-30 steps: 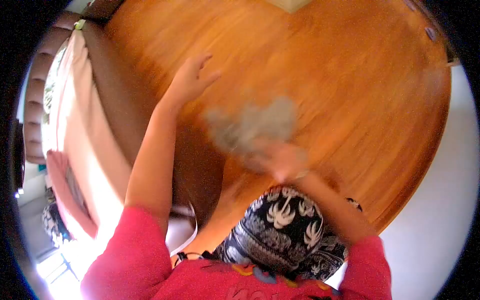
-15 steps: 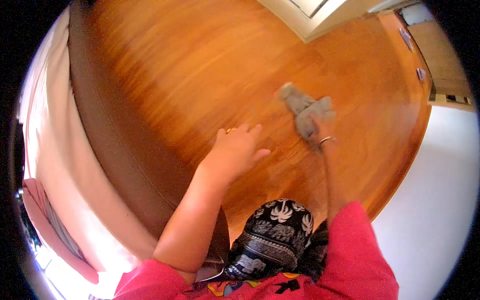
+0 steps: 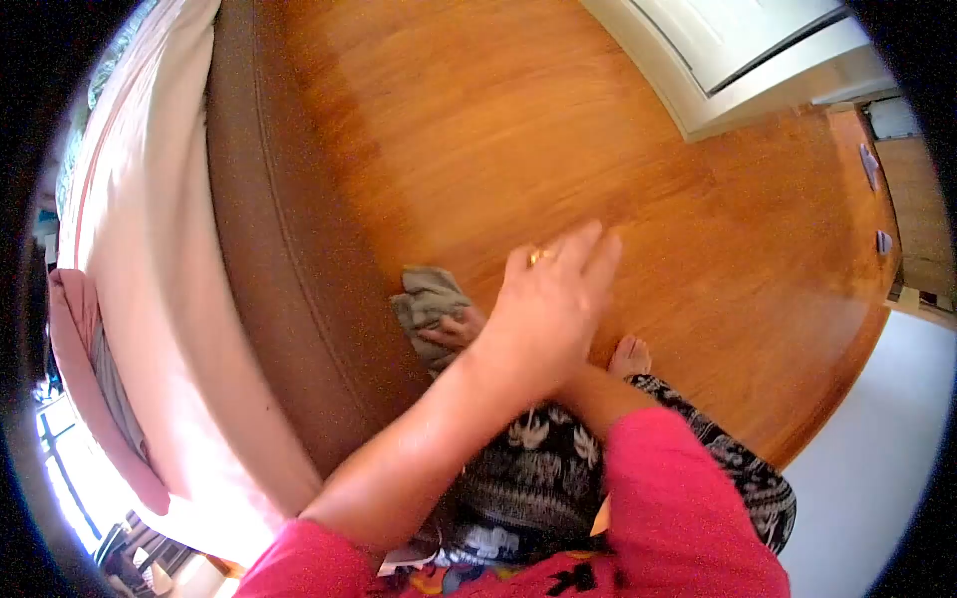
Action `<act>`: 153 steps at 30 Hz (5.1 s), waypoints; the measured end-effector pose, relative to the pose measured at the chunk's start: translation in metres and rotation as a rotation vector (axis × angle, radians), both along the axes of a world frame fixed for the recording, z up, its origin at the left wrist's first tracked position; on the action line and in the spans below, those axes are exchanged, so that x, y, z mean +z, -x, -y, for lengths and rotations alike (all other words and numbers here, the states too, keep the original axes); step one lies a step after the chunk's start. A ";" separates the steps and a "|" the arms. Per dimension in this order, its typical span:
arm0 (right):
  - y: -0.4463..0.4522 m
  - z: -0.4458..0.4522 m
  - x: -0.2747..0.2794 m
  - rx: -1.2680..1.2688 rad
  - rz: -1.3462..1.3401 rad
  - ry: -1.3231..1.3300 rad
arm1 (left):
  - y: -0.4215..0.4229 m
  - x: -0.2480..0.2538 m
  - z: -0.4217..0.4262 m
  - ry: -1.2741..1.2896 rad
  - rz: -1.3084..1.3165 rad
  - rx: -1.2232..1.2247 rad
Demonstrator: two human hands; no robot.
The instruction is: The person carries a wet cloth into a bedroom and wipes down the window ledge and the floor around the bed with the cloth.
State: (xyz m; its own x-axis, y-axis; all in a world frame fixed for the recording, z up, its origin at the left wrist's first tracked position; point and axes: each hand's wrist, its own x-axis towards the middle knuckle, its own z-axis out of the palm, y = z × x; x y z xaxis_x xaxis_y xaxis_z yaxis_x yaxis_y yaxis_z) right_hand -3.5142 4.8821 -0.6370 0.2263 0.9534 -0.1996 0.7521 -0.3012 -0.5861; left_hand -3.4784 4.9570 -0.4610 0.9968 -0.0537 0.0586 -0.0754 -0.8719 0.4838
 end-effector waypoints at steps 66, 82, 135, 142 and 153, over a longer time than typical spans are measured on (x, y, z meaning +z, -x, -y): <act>-0.454 0.142 -0.006 -0.573 -0.068 0.723 | -0.145 0.027 -0.140 0.340 -0.454 0.182; -0.349 -0.238 -0.027 -0.060 -0.446 -0.004 | -0.157 -0.205 -0.263 0.112 -0.575 1.489; -0.389 -0.539 0.037 0.505 0.271 0.166 | -0.363 0.019 -0.527 -0.124 -0.235 0.559; -0.464 -0.636 0.033 0.328 0.306 0.227 | -0.352 0.021 -0.535 -0.163 -0.135 0.654; -0.821 -0.380 0.038 -0.666 0.005 0.523 | -0.405 0.007 -0.497 -0.222 -0.358 0.590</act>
